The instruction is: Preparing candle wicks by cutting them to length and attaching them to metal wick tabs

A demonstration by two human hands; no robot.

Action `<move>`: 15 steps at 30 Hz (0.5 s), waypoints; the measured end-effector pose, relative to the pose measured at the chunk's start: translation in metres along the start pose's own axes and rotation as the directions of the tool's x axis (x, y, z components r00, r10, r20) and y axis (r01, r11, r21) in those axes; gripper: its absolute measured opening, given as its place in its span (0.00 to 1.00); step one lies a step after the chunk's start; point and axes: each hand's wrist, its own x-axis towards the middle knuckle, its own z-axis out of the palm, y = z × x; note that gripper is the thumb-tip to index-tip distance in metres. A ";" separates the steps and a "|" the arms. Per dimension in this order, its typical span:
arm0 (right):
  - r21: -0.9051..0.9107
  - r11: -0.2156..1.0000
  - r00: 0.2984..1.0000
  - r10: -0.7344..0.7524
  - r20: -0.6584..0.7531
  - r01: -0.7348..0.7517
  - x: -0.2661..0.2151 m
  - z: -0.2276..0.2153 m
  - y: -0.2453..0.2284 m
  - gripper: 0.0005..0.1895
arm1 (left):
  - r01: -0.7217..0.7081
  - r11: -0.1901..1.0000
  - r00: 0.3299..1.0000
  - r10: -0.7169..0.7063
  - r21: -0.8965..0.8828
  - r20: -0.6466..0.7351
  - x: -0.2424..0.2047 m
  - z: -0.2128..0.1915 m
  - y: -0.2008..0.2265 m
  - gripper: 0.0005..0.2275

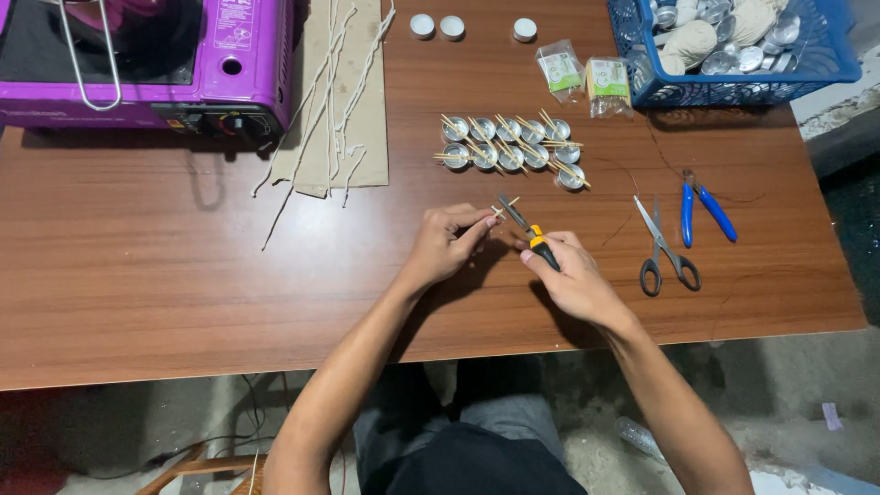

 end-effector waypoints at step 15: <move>-0.018 1.000 1.000 -0.016 -0.009 0.016 0.003 0.006 -0.007 0.19 | -0.075 0.991 0.997 0.077 0.106 -0.008 0.000 -0.001 0.006 0.07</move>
